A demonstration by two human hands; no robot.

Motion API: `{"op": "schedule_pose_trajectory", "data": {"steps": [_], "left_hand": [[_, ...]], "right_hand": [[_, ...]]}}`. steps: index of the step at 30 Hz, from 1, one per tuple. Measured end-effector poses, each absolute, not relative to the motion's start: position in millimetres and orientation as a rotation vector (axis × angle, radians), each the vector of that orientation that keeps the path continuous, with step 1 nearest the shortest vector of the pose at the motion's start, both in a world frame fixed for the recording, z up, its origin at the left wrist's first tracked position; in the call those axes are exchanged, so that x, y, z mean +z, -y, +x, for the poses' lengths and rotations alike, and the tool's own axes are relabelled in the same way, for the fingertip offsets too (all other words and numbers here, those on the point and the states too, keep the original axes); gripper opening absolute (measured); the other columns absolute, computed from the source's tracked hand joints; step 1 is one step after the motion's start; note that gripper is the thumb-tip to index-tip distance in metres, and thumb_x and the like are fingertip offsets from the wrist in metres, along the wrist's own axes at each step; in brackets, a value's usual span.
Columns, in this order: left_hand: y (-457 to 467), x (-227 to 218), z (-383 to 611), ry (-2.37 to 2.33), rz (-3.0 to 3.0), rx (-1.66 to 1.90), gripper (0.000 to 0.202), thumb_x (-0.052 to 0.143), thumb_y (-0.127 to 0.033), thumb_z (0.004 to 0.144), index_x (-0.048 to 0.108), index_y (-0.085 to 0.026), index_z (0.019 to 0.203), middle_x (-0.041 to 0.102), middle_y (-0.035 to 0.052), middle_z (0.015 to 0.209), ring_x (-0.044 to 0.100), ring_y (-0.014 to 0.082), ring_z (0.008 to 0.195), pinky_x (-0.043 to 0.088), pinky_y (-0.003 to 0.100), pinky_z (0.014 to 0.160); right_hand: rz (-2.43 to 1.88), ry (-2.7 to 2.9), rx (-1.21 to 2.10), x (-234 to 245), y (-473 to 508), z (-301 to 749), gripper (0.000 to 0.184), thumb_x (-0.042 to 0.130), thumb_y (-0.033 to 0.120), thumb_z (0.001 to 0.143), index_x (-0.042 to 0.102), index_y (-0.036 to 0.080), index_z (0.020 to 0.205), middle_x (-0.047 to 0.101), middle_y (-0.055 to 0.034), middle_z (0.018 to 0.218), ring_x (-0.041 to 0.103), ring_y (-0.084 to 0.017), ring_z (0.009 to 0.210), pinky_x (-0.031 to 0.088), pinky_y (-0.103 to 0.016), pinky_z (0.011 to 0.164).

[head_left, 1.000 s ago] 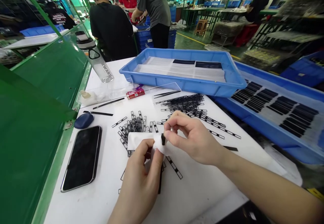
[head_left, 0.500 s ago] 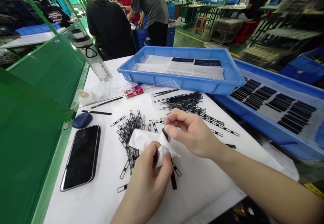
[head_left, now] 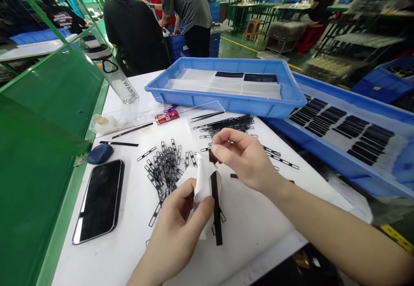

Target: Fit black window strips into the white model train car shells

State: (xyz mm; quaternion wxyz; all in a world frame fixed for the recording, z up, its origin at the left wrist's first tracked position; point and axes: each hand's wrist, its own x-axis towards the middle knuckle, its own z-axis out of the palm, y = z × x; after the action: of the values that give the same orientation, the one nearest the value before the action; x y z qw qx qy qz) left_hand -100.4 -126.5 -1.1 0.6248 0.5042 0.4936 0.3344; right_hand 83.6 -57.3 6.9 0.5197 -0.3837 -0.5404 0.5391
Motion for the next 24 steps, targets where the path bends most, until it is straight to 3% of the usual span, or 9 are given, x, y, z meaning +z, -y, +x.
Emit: {"op": "schedule_pose_trajectory", "data": {"steps": [5, 9, 13, 16, 19, 21, 24], "left_hand": [[126.0, 5.5, -93.9, -1.218, 0.993, 1.023, 0.03, 0.085, -0.045, 0.086, 0.07, -0.021, 0.098, 0.064, 0.0003, 0.084, 0.056, 0.0175, 0.078, 0.046, 0.026, 0.07], [124.8, 7.9, -90.6, -1.34, 0.989, 1.124, 0.025, 0.089, -0.037, 0.082, 0.075, -0.021, 0.094, 0.074, 0.0013, 0.081, 0.064, 0.0179, 0.076, 0.047, 0.025, 0.067], [123.7, 8.3, -92.6, -1.372, 0.987, 1.154, 0.023, 0.091, -0.033, 0.078, 0.078, -0.02, 0.093, 0.076, 0.0019, 0.079, 0.067, 0.0193, 0.074, 0.051, 0.026, 0.066], [123.6, 7.6, -93.8, -1.339, 0.959, 1.182, 0.02, 0.091, -0.029, 0.077, 0.079, -0.02, 0.089, 0.074, 0.0007, 0.074, 0.064, 0.016, 0.07, 0.05, 0.024, 0.064], [123.8, 6.0, -93.8, -1.279, 0.916, 1.208, 0.016, 0.091, -0.029, 0.079, 0.078, -0.02, 0.083, 0.072, 0.0005, 0.073, 0.062, 0.0137, 0.068, 0.048, 0.021, 0.061], [123.8, 4.2, -95.0, -1.281, 0.899, 1.221, 0.018, 0.09, -0.031, 0.08, 0.077, -0.02, 0.082, 0.067, -0.0016, 0.066, 0.056, 0.0106, 0.061, 0.042, 0.018, 0.054], [123.7, 1.3, -99.5, -1.325, 0.873, 1.258, 0.025, 0.089, -0.042, 0.083, 0.077, -0.02, 0.084, 0.061, -0.003, 0.061, 0.048, 0.0092, 0.056, 0.039, 0.018, 0.05]], "right_hand": [[-0.877, 1.358, 1.344, 3.6, 57.8, 82.9, 0.009, 0.073, 0.024, 0.095, 0.066, 0.02, 0.09, 0.07, 0.0036, 0.078, 0.068, -0.01, 0.071, 0.053, -0.021, 0.065], [-0.934, 1.406, 1.357, 2.8, 60.1, 84.7, 0.009, 0.074, 0.026, 0.096, 0.068, 0.02, 0.092, 0.072, 0.0016, 0.082, 0.07, -0.012, 0.076, 0.055, -0.023, 0.069], [-0.873, 1.417, 1.393, 4.8, 59.2, 86.8, 0.016, 0.083, 0.026, 0.09, 0.074, 0.022, 0.103, 0.076, -0.0005, 0.093, 0.071, -0.014, 0.083, 0.056, -0.025, 0.071], [-0.842, 1.386, 1.407, 6.9, 55.4, 88.3, 0.012, 0.086, 0.023, 0.086, 0.079, 0.022, 0.096, 0.078, -0.0005, 0.092, 0.073, -0.015, 0.086, 0.059, -0.025, 0.075], [-0.878, 1.325, 1.37, 8.1, 50.7, 91.7, 0.009, 0.087, 0.024, 0.086, 0.079, 0.022, 0.087, 0.077, 0.0008, 0.082, 0.072, -0.013, 0.077, 0.055, -0.022, 0.063], [-0.905, 1.302, 1.349, 8.1, 47.5, 95.1, 0.011, 0.087, 0.027, 0.086, 0.078, 0.022, 0.088, 0.075, 0.0008, 0.079, 0.071, -0.013, 0.071, 0.049, -0.021, 0.051], [-0.883, 1.268, 1.33, 8.2, 43.3, 100.1, 0.014, 0.087, 0.032, 0.086, 0.079, 0.023, 0.091, 0.076, -0.0005, 0.081, 0.073, -0.015, 0.073, 0.046, -0.021, 0.047]]}}
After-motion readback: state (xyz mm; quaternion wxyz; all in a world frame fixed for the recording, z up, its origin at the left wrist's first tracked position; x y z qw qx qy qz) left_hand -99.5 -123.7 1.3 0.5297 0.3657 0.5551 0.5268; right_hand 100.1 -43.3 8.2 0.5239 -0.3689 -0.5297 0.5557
